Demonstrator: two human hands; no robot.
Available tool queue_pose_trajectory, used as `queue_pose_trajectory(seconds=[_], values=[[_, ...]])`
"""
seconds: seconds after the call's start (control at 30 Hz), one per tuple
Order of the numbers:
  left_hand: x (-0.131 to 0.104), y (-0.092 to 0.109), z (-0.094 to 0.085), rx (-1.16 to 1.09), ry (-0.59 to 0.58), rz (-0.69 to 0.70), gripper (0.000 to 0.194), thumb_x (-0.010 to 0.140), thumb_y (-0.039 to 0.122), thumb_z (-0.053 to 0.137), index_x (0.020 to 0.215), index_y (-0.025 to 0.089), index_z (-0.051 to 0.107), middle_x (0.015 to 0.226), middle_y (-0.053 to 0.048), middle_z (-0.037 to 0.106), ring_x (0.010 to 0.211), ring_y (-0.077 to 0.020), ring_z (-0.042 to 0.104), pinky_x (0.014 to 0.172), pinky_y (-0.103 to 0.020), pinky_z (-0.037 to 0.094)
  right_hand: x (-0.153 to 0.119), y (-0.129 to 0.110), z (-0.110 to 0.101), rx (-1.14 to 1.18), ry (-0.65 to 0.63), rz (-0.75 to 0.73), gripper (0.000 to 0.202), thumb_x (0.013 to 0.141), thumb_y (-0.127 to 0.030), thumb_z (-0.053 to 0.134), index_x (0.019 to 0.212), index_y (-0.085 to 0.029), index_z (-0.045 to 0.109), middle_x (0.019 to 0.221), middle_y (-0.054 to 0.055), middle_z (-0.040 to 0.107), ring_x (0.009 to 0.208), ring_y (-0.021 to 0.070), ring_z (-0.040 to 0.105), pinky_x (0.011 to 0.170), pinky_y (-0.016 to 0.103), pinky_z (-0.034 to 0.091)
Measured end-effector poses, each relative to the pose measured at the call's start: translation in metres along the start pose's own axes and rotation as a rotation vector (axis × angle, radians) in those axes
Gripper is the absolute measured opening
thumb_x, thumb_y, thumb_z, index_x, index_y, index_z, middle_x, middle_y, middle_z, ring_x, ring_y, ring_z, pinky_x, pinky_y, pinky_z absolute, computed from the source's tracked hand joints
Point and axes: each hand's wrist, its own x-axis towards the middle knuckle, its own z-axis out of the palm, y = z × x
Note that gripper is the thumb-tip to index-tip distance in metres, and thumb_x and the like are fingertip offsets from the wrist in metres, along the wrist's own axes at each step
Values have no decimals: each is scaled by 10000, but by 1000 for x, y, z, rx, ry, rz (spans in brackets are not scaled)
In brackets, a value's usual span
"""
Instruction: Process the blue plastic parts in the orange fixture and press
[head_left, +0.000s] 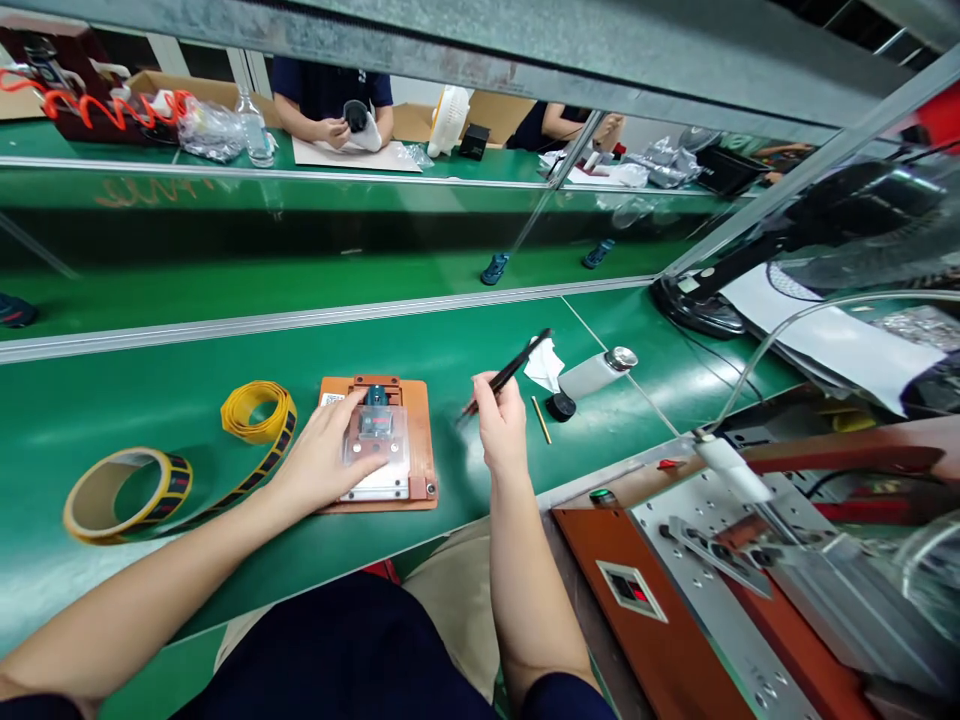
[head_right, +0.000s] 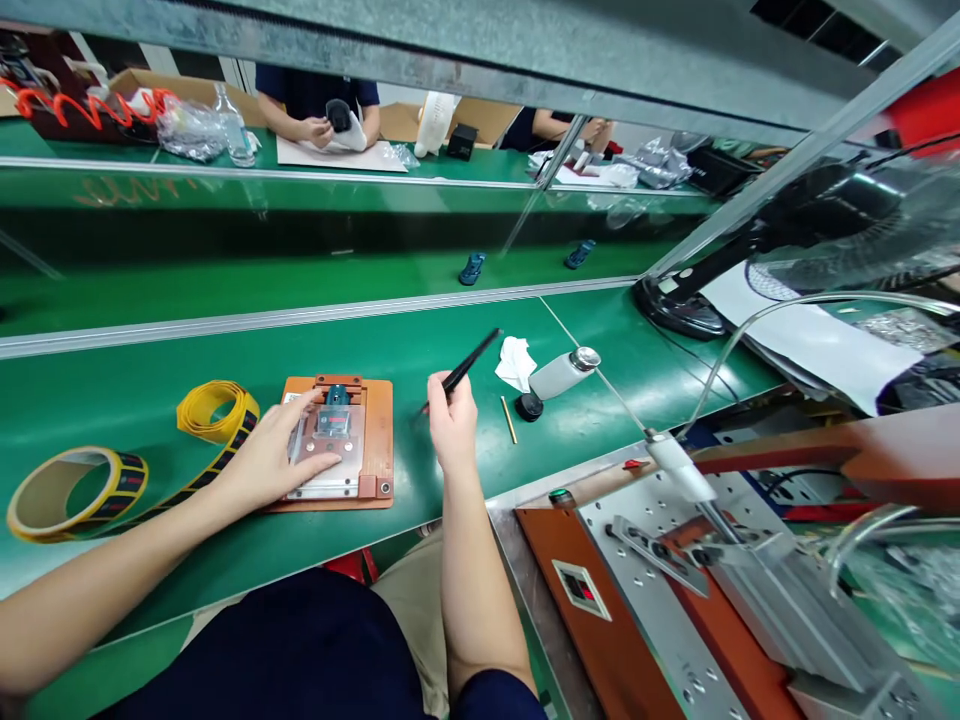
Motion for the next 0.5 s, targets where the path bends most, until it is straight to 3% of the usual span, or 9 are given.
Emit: queue_pose_trajectory(seconds=[0.07, 0.13, 0.2, 0.3, 0.4, 0.5], values=[[-9, 2, 0, -9, 152, 122, 861, 845, 430, 777, 1558, 235, 335, 1353, -170, 602, 1217, -340, 585, 1006, -517, 502, -12, 17, -10, -285, -23, -27, 313, 955, -535, 528, 989, -232, 599, 716, -3, 611, 661, 209, 604, 671, 327, 477], [-30, 6, 0, 4, 333, 352, 727, 833, 326, 809, 1472, 295, 463, 1228, -114, 654, 1160, -296, 626, 1019, -496, 516, -25, 36, -16, -495, -71, -56, 347, 974, -511, 472, 1053, -207, 620, 739, 25, 621, 696, 234, 607, 692, 345, 469], [-57, 11, 2, 2, 370, 622, 481, 844, 234, 796, 1285, 325, 626, 1075, -45, 699, 1053, -231, 675, 1026, -469, 534, -37, 52, -20, -649, -98, -107, 386, 984, -473, 436, 1129, -174, 631, 845, 78, 648, 779, 257, 621, 717, 361, 473], [-93, 13, 5, -8, 173, 899, 212, 863, 140, 749, 1047, 242, 729, 1044, -28, 755, 1028, -191, 701, 1071, -443, 534, -48, 67, -27, -835, -98, -151, 411, 998, -420, 414, 1213, -154, 642, 1030, 141, 642, 900, 276, 616, 747, 369, 476], [-107, 10, 7, -39, -22, 858, 240, 895, 108, 699, 1129, 153, 720, 1141, -86, 767, 1093, -192, 702, 1124, -409, 505, -49, 65, -32, -894, -67, -167, 455, 1001, -423, 428, 1286, -136, 638, 1086, 171, 610, 990, 310, 580, 821, 419, 485], [-102, 7, 9, -103, -80, 761, 353, 933, 278, 705, 1244, 112, 673, 1174, -127, 760, 1124, -218, 695, 1121, -406, 501, -49, 46, -27, -763, -76, -289, 481, 1007, -441, 468, 1362, -161, 630, 1168, 180, 566, 1124, 338, 514, 979, 518, 439]])
